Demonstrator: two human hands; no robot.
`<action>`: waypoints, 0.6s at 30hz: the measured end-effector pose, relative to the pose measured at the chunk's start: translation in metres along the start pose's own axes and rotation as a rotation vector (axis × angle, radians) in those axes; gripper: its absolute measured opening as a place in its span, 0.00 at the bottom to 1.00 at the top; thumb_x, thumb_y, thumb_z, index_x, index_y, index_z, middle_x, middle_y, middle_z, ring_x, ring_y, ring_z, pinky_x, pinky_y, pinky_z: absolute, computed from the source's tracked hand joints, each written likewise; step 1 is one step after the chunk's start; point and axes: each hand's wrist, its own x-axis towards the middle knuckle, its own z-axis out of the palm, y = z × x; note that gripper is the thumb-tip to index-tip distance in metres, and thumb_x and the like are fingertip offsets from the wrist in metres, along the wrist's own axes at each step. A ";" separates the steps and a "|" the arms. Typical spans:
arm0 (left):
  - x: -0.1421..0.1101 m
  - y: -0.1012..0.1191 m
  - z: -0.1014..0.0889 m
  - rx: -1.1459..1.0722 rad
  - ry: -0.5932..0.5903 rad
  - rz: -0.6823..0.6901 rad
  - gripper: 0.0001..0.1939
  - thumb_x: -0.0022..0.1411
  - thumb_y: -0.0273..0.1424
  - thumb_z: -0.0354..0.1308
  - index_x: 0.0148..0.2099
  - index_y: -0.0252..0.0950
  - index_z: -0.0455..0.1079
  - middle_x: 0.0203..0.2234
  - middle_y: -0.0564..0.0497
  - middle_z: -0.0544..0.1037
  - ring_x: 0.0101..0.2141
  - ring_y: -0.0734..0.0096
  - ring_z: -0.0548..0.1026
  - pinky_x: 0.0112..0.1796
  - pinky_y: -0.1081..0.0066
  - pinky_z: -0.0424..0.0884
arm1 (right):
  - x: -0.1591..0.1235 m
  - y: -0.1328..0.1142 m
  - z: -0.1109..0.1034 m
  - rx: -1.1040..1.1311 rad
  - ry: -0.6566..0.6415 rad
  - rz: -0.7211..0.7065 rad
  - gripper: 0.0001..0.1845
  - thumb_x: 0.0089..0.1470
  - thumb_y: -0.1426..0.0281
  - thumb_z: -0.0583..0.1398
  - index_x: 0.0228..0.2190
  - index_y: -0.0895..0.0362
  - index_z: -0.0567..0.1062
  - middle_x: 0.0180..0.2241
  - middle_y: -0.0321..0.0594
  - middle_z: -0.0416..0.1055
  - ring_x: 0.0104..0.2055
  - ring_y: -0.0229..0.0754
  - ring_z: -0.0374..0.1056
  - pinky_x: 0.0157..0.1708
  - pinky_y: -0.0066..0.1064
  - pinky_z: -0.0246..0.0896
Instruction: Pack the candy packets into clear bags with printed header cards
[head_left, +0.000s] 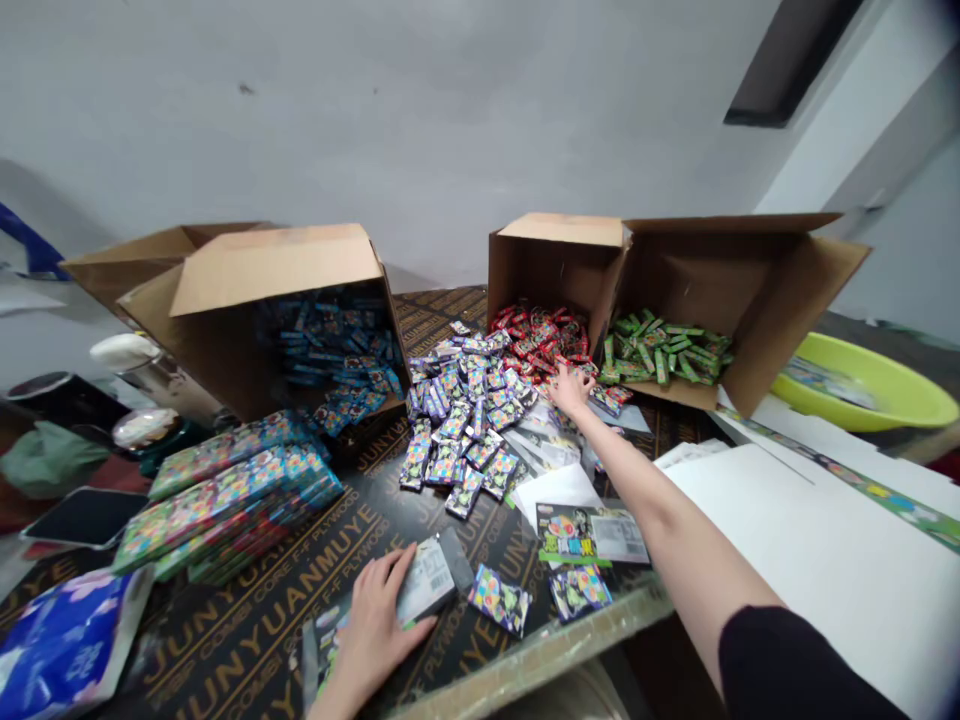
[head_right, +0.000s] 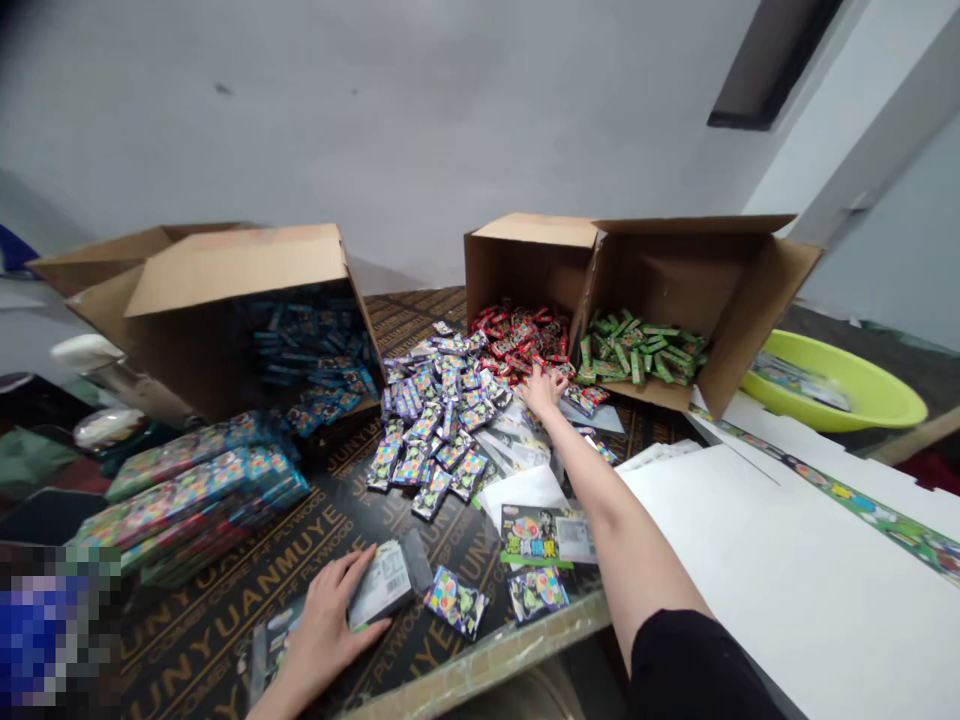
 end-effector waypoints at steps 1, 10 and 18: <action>0.000 0.000 0.000 0.002 0.001 -0.011 0.38 0.45 0.39 0.60 0.59 0.41 0.56 0.49 0.46 0.67 0.51 0.54 0.63 0.53 0.55 0.57 | 0.006 0.002 0.001 0.008 -0.003 0.025 0.27 0.49 0.67 0.57 0.50 0.64 0.62 0.42 0.57 0.70 0.55 0.58 0.49 0.50 0.52 0.32; 0.000 0.000 0.001 -0.033 -0.015 -0.052 0.38 0.44 0.38 0.61 0.59 0.41 0.58 0.50 0.44 0.66 0.51 0.52 0.63 0.53 0.53 0.56 | 0.001 -0.007 -0.020 0.251 0.035 0.022 0.21 0.53 0.61 0.48 0.42 0.62 0.67 0.40 0.53 0.67 0.47 0.53 0.57 0.44 0.42 0.47; 0.033 0.086 -0.044 -0.521 0.040 -0.083 0.32 0.48 0.40 0.61 0.55 0.38 0.62 0.50 0.43 0.68 0.49 0.56 0.66 0.50 0.58 0.60 | -0.150 -0.066 -0.024 0.572 -0.621 -0.399 0.25 0.50 0.51 0.53 0.15 0.58 0.65 0.14 0.30 0.53 0.19 0.34 0.52 0.20 0.26 0.46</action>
